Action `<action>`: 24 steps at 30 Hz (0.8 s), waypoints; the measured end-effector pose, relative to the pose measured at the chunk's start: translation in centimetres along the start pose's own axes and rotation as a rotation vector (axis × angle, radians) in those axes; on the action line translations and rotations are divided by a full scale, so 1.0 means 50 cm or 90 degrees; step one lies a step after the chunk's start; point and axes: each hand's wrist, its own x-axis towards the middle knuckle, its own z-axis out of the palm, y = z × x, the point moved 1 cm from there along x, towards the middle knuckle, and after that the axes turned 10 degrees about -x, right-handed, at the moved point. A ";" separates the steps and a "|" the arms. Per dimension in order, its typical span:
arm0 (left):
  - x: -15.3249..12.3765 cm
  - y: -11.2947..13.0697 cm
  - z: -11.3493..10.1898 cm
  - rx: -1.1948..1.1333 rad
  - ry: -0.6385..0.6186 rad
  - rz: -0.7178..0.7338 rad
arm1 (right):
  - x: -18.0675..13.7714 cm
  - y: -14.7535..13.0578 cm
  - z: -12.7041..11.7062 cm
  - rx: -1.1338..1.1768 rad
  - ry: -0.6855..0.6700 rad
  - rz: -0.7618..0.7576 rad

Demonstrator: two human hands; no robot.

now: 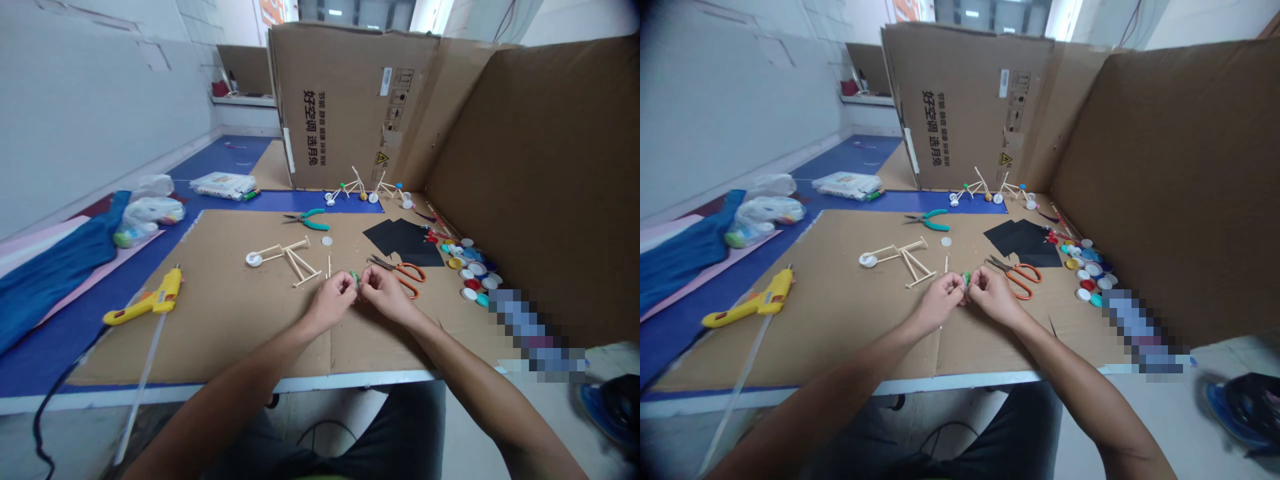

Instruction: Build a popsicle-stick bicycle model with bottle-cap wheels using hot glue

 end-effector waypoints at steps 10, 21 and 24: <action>-0.007 0.014 0.002 0.058 0.021 0.023 | -0.004 -0.007 -0.013 -0.089 -0.039 -0.035; -0.015 0.017 0.005 -0.016 -0.014 0.012 | -0.010 -0.015 -0.013 -0.177 0.004 -0.073; -0.016 0.020 0.008 -0.033 -0.035 -0.016 | -0.013 -0.018 -0.012 -0.156 -0.010 -0.083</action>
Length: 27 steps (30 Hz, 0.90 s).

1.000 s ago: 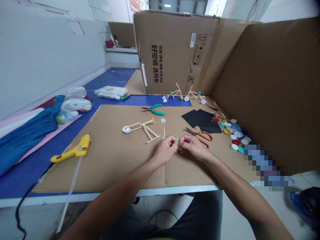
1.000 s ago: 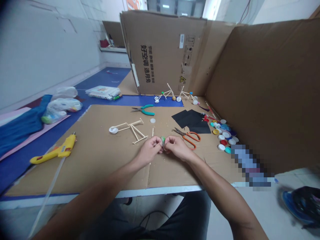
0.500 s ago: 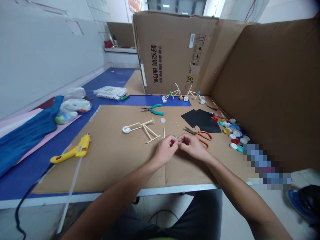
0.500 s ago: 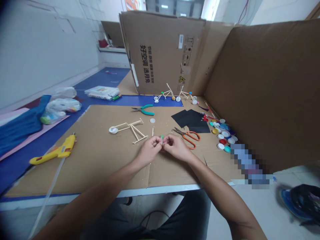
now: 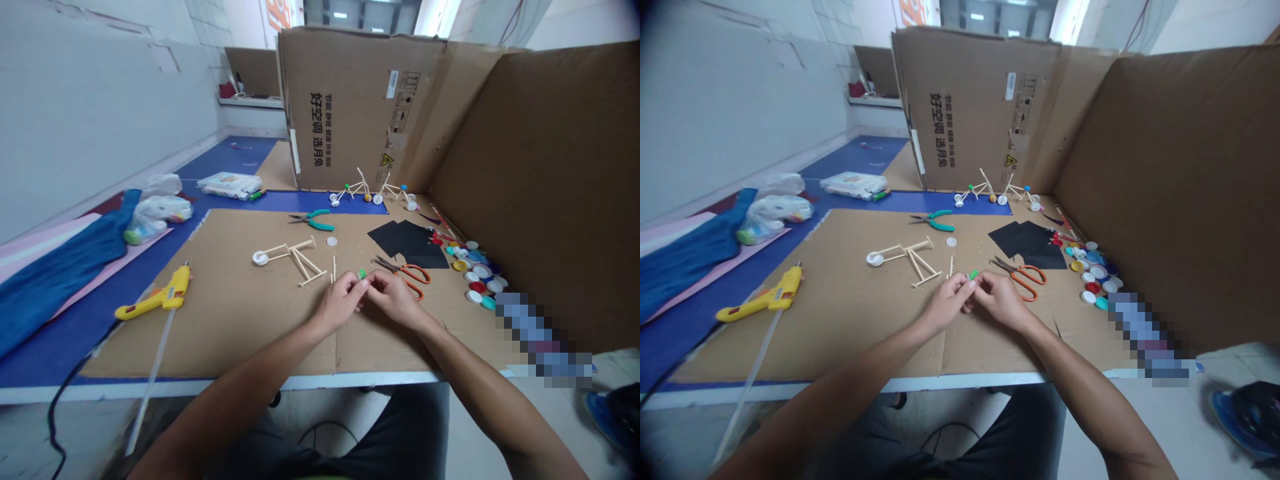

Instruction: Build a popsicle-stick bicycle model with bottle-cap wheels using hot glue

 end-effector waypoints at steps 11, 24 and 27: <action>-0.009 0.029 0.001 0.278 0.078 0.085 | 0.000 -0.006 -0.001 -0.252 0.171 0.008; -0.011 0.042 -0.010 0.398 0.073 0.116 | -0.006 -0.020 -0.009 -0.342 0.121 -0.021; -0.015 0.046 -0.016 0.411 0.064 0.141 | -0.006 -0.018 -0.017 -0.283 0.113 -0.054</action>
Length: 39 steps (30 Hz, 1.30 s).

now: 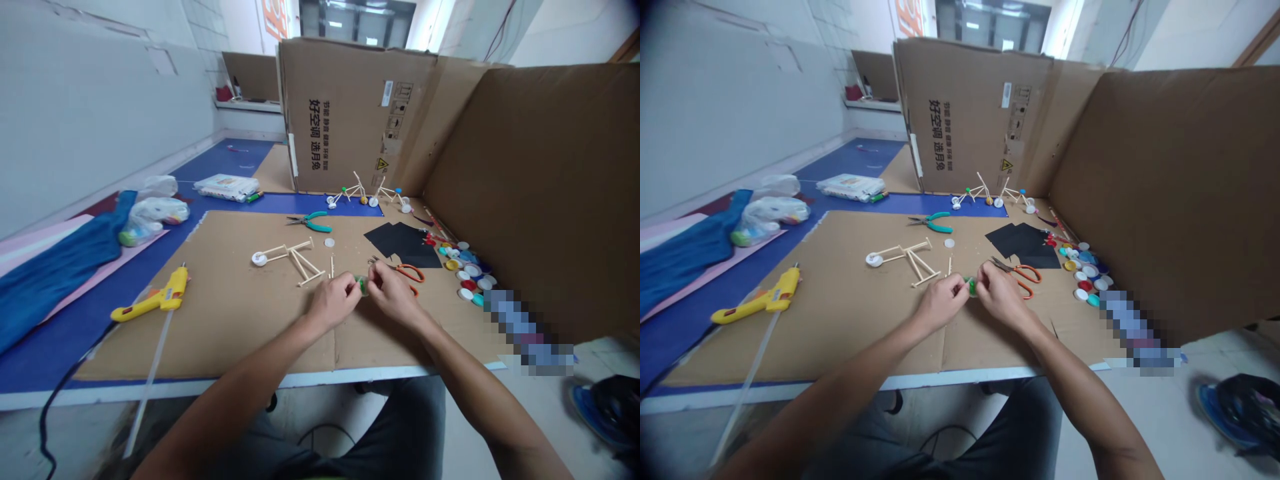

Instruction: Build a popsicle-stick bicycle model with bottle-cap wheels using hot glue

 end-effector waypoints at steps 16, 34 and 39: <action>0.000 -0.009 0.012 -0.007 0.002 0.118 | 0.000 0.030 -0.017 0.300 -0.067 -0.014; -0.010 -0.044 0.042 -0.072 -0.059 0.148 | 0.000 0.047 -0.002 0.254 -0.120 -0.072; -0.010 -0.038 0.042 -0.058 -0.081 0.146 | -0.004 0.042 0.002 0.209 -0.125 -0.128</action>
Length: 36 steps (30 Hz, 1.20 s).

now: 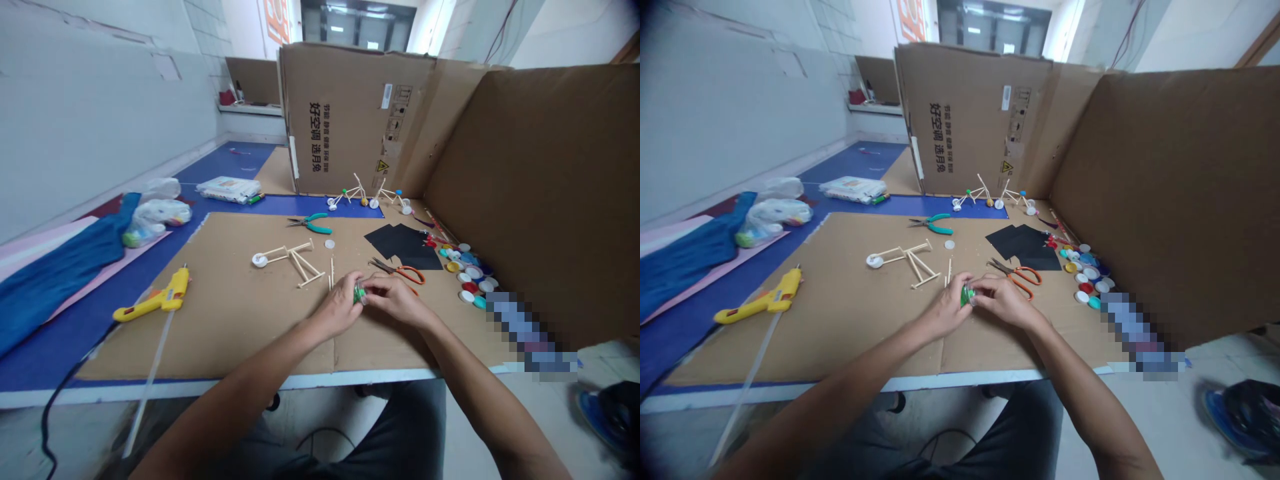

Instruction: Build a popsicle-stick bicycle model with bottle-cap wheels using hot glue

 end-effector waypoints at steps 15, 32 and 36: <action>0.003 0.007 -0.011 0.006 0.028 -0.053 | 0.001 0.000 -0.001 -0.041 -0.003 -0.012; 0.004 0.016 -0.016 0.059 0.037 -0.092 | 0.002 -0.004 -0.016 -0.027 -0.030 -0.013; 0.005 0.015 -0.013 0.055 0.039 -0.071 | 0.002 0.002 -0.020 -0.010 0.057 0.049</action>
